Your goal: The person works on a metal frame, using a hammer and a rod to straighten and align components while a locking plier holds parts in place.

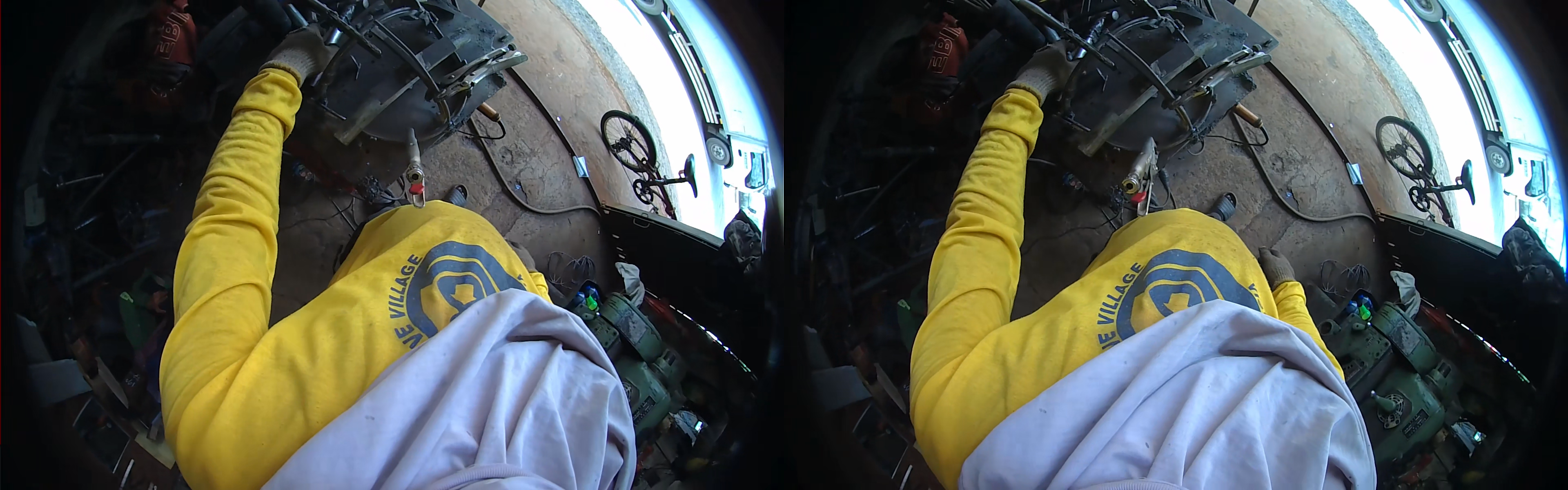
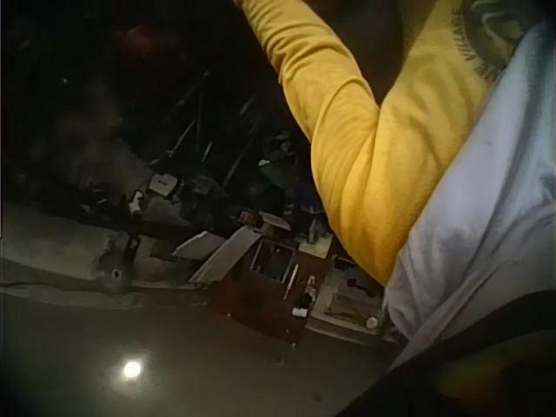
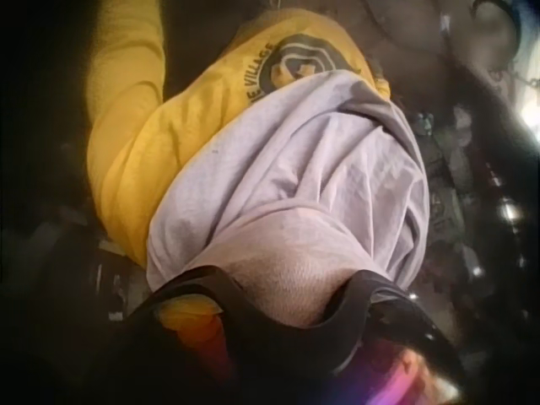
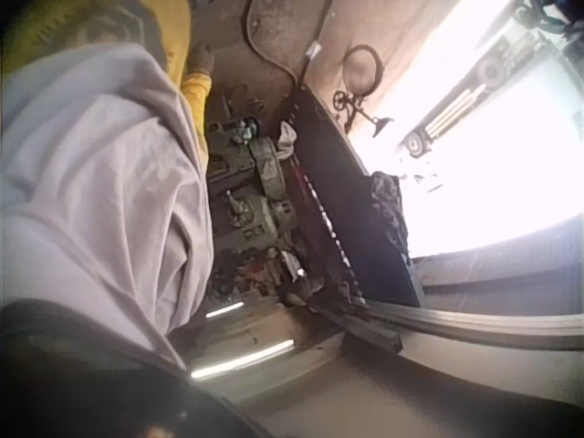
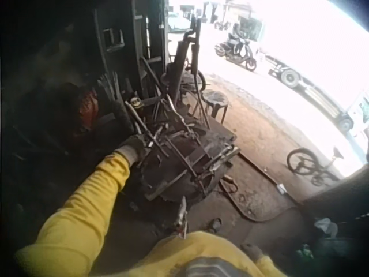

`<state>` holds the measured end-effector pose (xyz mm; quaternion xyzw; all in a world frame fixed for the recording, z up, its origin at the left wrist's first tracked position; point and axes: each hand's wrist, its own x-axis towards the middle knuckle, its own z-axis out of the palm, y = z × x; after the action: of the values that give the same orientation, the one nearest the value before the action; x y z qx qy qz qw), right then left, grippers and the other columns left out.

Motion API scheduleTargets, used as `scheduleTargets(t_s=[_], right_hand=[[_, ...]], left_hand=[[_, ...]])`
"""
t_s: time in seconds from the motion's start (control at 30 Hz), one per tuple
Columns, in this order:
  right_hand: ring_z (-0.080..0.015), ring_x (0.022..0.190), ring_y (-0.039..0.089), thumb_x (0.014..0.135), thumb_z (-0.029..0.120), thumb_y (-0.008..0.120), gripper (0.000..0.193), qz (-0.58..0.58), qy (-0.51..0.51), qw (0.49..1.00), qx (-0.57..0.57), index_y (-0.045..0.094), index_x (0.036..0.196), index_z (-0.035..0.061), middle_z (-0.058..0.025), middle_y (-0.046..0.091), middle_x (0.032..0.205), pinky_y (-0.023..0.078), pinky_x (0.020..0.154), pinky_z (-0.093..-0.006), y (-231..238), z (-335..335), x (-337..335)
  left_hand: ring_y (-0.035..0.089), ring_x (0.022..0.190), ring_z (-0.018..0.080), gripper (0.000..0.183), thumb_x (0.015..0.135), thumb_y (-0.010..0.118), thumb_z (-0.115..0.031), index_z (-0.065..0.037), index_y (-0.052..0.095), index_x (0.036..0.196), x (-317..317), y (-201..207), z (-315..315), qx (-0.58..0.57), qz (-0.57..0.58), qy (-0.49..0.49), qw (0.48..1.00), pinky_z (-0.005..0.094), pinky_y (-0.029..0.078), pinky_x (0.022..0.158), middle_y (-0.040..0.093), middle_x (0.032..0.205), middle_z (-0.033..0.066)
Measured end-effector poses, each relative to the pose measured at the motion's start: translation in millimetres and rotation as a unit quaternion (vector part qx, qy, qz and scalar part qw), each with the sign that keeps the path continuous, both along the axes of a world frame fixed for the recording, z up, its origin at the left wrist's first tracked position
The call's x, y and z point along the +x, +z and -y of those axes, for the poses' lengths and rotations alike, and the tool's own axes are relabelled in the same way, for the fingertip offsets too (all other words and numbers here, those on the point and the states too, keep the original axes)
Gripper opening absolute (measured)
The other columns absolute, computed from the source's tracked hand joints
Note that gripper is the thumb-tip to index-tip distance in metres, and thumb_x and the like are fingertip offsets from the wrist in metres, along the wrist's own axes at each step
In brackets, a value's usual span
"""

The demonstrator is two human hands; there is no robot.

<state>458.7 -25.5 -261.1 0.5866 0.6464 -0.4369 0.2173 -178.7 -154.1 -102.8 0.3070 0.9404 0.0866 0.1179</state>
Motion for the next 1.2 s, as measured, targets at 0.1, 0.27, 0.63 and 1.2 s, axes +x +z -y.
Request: scheduleTargets(t_s=[0.1, 0.27, 0.63, 1.2], right_hand=[[-0.0411, 0.134, 0.056, 0.099, 0.060, 0.047, 0.071, 0.082, 0.028, 0.996, 0.012, 0.065, 0.135, 0.0007, -0.0276, 0.063, 0.137, 0.043, 0.111, -0.0423, -11.5, 8.4, 14.0], [-0.0331, 0.105, 0.065, 0.100, 0.054, 0.051, 0.063, -0.005, -0.007, 1.000, -0.012, 0.067, 0.130, 0.0015, -0.0217, 0.069, 0.119, 0.051, 0.091, -0.0406, 28.8, -0.4, -31.5], [-0.0161, 0.079, 0.067, 0.103, 0.032, 0.062, 0.041, -0.264, -0.153, 0.952, 0.027, 0.065, 0.127, -0.0002, -0.0079, 0.071, 0.097, 0.055, 0.069, -0.0309, 44.1, -44.6, -102.5], [-0.0111, 0.072, 0.064, 0.109, 0.023, 0.053, 0.026, -0.694, 0.001, 0.718, 0.051, 0.056, 0.123, 0.0019, -0.0046, 0.064, 0.088, 0.053, 0.061, -0.0243, 301.2, -23.4, -323.9]], left_hand=[[0.067, 0.117, 0.0387, 0.058, 0.092, 0.064, -0.047, -0.003, 0.064, 0.130, 0.7, 13.1, -5.9, -0.027, 0.030, -0.045, 0.998, 0.0478, 0.052, 0.102, 0.071, 0.120, 0.0257], [0.071, 0.099, 0.0336, 0.044, 0.096, 0.059, -0.036, -0.002, 0.067, 0.123, -1.9, 11.4, 47.6, 0.116, 0.164, -0.044, 0.979, 0.0437, 0.054, 0.091, 0.073, 0.108, 0.0186], [0.059, 0.066, 0.0086, 0.047, 0.100, 0.058, -0.029, -0.006, 0.055, 0.141, 118.0, 51.9, 174.0, 0.374, 0.374, 0.146, 0.836, 0.0228, 0.049, 0.058, 0.065, 0.088, 0.0038], [0.072, 0.080, 0.0217, 0.026, 0.094, 0.075, -0.015, -0.004, 0.066, 0.115, 162.9, 144.3, 18.9, 0.504, -0.015, -0.365, 0.783, 0.0331, 0.062, 0.074, 0.069, 0.098, 0.0086]])
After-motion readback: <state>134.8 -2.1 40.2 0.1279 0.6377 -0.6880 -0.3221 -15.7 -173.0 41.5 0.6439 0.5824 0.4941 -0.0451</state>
